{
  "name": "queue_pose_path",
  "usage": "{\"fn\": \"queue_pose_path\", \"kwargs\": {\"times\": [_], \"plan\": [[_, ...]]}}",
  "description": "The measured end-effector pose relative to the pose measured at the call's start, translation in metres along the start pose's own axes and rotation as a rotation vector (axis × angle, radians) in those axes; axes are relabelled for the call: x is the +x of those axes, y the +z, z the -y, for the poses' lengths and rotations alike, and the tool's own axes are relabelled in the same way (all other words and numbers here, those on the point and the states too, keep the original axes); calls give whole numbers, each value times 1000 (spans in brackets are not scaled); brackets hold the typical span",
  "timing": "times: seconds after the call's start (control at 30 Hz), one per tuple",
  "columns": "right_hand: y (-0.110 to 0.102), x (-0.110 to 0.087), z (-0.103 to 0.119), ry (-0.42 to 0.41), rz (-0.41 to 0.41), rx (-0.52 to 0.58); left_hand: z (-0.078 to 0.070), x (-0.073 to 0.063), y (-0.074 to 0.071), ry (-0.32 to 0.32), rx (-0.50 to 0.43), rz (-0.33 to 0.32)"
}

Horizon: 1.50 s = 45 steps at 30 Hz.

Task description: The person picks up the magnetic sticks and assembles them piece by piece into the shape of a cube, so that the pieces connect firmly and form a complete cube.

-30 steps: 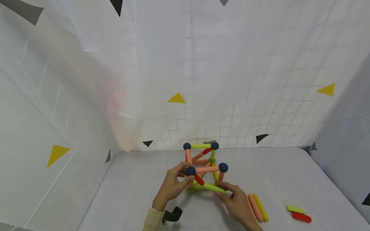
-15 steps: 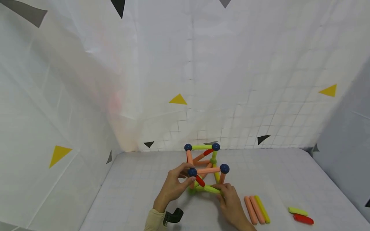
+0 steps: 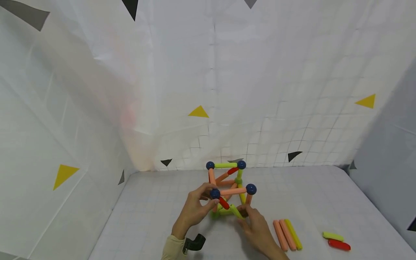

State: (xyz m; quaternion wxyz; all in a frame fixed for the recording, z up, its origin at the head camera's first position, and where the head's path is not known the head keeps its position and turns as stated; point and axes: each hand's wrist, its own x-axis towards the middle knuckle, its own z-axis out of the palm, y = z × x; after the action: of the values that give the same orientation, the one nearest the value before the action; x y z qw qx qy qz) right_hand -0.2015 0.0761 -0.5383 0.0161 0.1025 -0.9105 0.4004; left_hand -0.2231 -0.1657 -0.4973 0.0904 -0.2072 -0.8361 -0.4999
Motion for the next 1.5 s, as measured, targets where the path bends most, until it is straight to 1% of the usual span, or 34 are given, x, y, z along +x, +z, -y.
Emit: {"fn": "queue_pose_path", "kwargs": {"times": [0.17, 0.27, 0.43, 0.67, 0.8, 0.93, 1.13, 1.3, 1.43, 1.5], "plan": [[0, 3, 0, 36, 34, -84, 1, 0, 4, 13, -14, 7], [1, 5, 0, 31, 34, -73, 0, 1, 6, 15, -24, 3], [2, 7, 2, -5, 10, -55, 0, 2, 8, -2, -31, -5], [1, 8, 3, 3, 15, -44, 2, 2, 11, -7, -50, -10], [0, 10, 4, -4, -11, -48, 3, 3, 12, -13, -65, -17], [2, 11, 3, -12, -61, -79, 3, 3, 13, -23, -75, -18], [5, 12, 1, -75, -172, -170, 2, 2, 13, -24, -77, -18], [8, 14, 1, -155, -268, -227, 3, 2, 13, -17, -78, -17], [11, 14, 0, -225, -332, -233, 3, 2, 13, -26, -77, -10], [12, 14, 0, -243, -349, -233, 3, 2, 13, -32, -76, -6]]}}
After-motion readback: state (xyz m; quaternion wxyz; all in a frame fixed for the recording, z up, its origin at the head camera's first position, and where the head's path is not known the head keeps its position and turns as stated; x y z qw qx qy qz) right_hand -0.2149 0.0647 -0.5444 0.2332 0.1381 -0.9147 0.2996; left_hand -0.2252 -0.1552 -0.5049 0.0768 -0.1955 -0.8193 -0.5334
